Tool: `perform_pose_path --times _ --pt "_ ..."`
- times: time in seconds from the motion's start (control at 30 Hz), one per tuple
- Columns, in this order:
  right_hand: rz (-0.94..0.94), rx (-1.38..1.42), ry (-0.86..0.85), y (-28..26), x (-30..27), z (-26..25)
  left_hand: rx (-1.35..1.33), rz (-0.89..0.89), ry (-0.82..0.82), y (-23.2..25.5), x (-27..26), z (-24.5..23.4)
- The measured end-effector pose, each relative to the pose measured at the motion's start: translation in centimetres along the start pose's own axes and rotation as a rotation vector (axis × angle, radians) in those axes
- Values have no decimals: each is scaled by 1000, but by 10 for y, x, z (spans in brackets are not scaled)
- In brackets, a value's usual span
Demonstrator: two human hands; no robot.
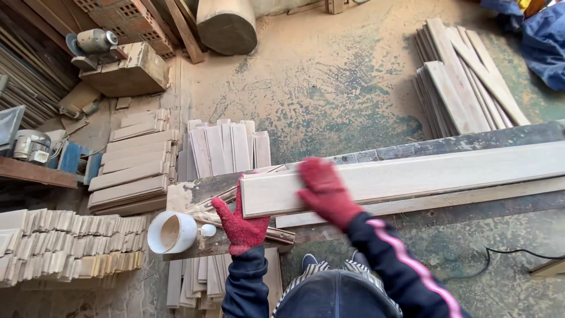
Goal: The person is manually sanding a long wooden plank using a sanding block or sandpaper in a workshop setting.
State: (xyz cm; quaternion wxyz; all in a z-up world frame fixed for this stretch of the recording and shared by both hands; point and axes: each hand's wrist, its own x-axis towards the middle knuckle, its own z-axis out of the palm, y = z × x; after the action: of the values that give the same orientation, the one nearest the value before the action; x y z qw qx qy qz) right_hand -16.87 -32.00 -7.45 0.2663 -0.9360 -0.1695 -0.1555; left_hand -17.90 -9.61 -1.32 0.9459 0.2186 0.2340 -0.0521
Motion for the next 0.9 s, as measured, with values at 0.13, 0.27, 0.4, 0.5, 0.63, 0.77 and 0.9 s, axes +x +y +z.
perform_pose_path --times 0.13,0.27,0.4,0.5,0.63,0.77,0.9 --pt "456 -271 -128 96 -66 -24 26 19 68 -3 -6 10" --pt "284 -177 5 -22 -8 -21 16 23 40 0 1 6" --pt "-144 82 150 -114 9 -19 168 39 -176 -4 -16 24" --pt "-58 26 204 -52 -21 -23 78 77 10 -2 -24 52" --pt "395 -392 147 105 -119 -58 19 113 90 -10 -16 44" --pt "424 -403 119 54 -98 -47 35 107 63 -5 -17 46" --pt "10 -73 155 -64 -41 -35 2 53 57 -3 -22 47"
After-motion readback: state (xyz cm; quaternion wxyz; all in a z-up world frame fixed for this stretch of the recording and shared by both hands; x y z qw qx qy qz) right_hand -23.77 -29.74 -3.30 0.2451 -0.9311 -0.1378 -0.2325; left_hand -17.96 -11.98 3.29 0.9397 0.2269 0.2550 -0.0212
